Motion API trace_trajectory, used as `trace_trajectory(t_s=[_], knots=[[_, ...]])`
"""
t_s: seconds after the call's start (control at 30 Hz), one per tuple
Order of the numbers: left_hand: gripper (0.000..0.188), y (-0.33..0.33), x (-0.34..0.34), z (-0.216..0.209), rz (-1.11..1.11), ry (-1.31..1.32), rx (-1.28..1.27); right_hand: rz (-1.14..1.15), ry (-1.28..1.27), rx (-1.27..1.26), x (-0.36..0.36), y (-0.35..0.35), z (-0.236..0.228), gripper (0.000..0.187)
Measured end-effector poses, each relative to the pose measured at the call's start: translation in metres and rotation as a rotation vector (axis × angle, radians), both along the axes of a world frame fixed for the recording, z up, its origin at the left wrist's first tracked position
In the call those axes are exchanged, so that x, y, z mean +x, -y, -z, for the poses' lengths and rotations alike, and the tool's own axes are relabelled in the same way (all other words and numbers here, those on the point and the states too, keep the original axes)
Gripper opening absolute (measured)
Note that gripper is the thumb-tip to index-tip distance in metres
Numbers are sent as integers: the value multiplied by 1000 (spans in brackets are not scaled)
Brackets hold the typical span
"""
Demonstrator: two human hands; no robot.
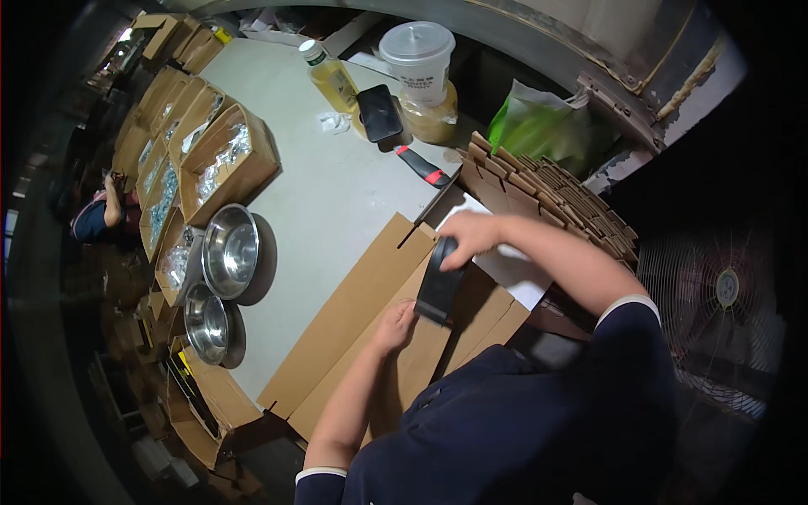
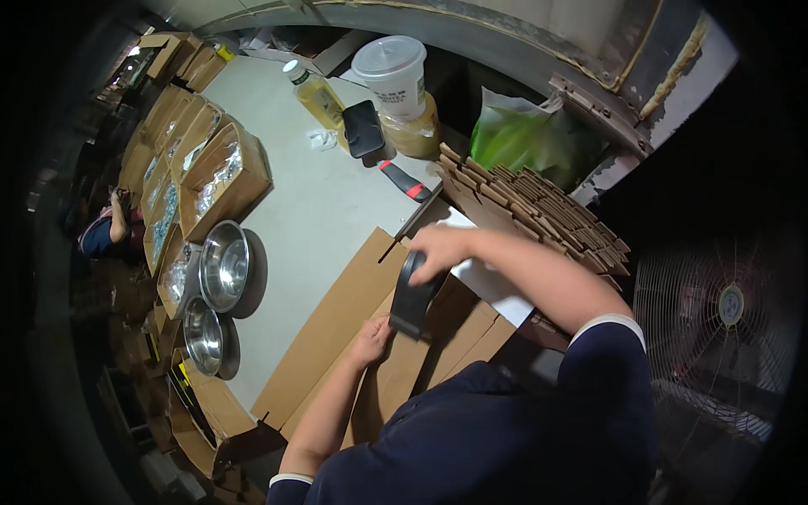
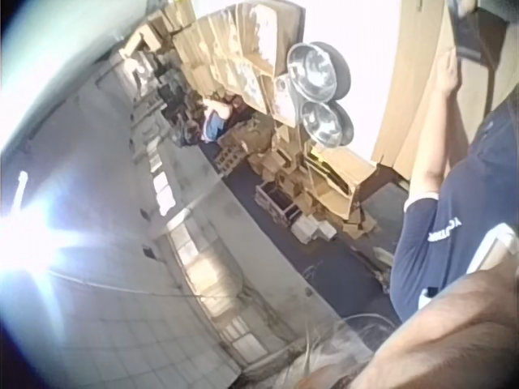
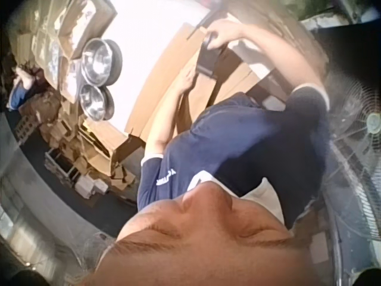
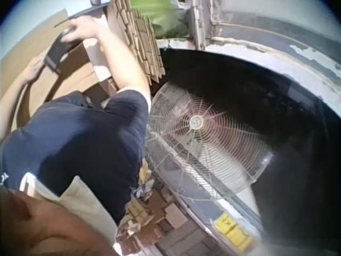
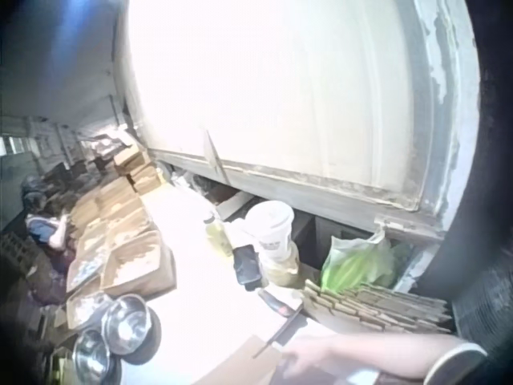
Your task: Packing metal rails and hardware kits into cardboard boxes and sealing them with a tape dispenser.
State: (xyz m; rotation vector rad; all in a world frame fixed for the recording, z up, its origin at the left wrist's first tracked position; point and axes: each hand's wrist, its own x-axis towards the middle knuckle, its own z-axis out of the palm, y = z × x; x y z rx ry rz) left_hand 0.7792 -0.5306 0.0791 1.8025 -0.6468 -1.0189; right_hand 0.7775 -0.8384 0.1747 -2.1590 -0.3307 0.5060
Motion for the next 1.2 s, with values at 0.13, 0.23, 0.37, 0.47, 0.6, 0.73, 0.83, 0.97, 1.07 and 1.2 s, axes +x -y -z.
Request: trace_trajectory(t_s=[0.13, 0.23, 0.37, 0.47, 0.6, 0.73, 0.83, 0.97, 1.07, 1.2], knots=[[34, 0, -6, 6, -135, -61, -147, -23, -71, -149, 23, 23, 8, 55], [29, -3, -11, 11, -224, -83, -218, -78, -116, -268, 29, 22, 14, 56], [20, 1, -12, 3, -249, -43, -227, -105, -128, -338, 39, 7, 22, 60], [43, 4, -19, -31, 187, 778, 19, -225, -36, -554, 28, -31, 28, 63], [56, 9, -50, -45, 240, 971, 193, -137, 34, -601, 16, -58, 3, 63], [66, 31, -56, -54, 431, 915, 482, 73, 125, -497, 37, -43, -22, 68], [68, 43, -64, -46, 431, 926, 593, 396, 357, -322, 71, -41, -17, 57], [79, 16, -92, -26, 154, 1051, 399, 339, 449, -412, 98, -35, 55, 34], [82, -56, -122, -41, 135, 794, 742, 544, 781, -503, 93, -54, 84, 28], [78, -200, -199, -19, -360, 509, 882, 560, 658, -133, 29, -108, 75, 36]])
